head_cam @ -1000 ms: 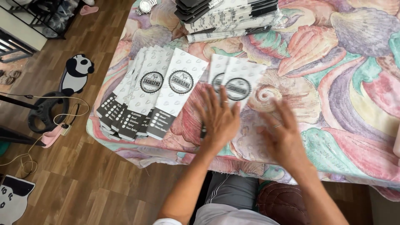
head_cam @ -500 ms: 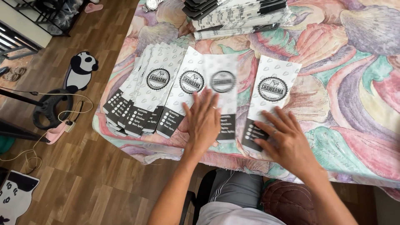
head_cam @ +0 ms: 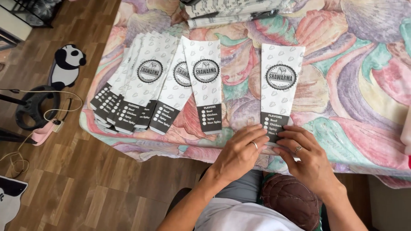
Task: The person assembles shawarma food packages by applying glue to the edges of printed wrappers and folding them into pouches. They handle multiple wrappers, apply glue with a bottle, and press the edges to seal each package.
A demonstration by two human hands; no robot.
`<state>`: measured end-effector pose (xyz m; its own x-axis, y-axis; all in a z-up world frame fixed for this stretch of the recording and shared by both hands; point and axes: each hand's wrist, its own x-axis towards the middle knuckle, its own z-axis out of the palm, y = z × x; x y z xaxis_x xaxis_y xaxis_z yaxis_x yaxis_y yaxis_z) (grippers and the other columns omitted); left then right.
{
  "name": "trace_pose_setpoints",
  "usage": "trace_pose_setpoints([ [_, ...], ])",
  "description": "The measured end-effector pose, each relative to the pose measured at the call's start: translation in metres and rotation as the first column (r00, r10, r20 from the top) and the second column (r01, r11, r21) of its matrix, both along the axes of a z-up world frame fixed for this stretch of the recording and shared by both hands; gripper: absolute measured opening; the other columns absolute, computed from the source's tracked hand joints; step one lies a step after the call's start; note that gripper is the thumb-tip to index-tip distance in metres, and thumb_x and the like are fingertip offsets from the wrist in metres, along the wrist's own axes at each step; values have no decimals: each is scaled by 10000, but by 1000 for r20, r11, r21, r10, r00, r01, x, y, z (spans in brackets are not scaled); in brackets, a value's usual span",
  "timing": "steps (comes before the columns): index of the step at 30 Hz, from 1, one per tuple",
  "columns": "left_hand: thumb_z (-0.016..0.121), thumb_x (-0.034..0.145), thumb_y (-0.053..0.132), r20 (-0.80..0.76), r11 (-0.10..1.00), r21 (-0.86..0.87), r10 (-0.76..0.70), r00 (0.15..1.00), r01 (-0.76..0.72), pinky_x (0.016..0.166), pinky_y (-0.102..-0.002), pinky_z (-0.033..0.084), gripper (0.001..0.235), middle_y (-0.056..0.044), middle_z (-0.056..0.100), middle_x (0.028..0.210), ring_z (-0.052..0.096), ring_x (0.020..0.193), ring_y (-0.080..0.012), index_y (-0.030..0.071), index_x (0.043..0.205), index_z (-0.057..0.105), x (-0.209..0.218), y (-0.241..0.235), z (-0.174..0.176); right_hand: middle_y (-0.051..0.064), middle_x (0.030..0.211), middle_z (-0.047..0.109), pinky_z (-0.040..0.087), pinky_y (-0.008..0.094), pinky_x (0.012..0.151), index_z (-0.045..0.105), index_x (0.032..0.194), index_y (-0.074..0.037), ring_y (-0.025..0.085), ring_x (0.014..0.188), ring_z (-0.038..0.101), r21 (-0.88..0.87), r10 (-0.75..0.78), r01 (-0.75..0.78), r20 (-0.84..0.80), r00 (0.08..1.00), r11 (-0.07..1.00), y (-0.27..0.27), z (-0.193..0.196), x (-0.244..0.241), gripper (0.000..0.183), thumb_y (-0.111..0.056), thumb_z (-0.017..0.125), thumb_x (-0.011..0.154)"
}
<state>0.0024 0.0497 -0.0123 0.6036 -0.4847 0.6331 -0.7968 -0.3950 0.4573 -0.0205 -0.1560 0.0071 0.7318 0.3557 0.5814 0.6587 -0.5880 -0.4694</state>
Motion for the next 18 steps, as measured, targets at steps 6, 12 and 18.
trace_pose_setpoints([
  [6, 764, 931, -2, 47, 999, -33, 19, 999, -17, 1120, -519, 504, 192, -263, 671, 1234, 606, 1234, -422, -147, 1050, 718, -4, -2, 23, 228, 1292, 655, 526, 548, 1119, 667, 1103, 62, 481, 1355, 563, 66, 72, -71, -22, 997, 995, -20, 5, -5, 213, -49, 714, 927],
  [12, 790, 880, 61, 14, 995, -94, 39, 999, -37, 1129, -503, 479, 230, -178, 713, 1222, 644, 1246, -383, -34, 1082, 733, -8, -4, -3, 234, 1045, 721, 539, 610, 998, 726, 998, 78, 492, 1108, 685, 87, 72, -78, 71, 995, 993, -11, 10, -8, 216, -18, 813, 825],
  [18, 826, 845, 67, -49, 998, 20, 63, 997, -62, 1170, -510, 413, 336, -248, 693, 1255, 578, 1321, -389, -85, 1124, 716, -8, -10, 0, 273, 1093, 713, 515, 614, 1042, 710, 1052, 106, 485, 1172, 667, -9, 69, -69, 85, 994, 998, -8, 12, -4, 326, -44, 838, 792],
])
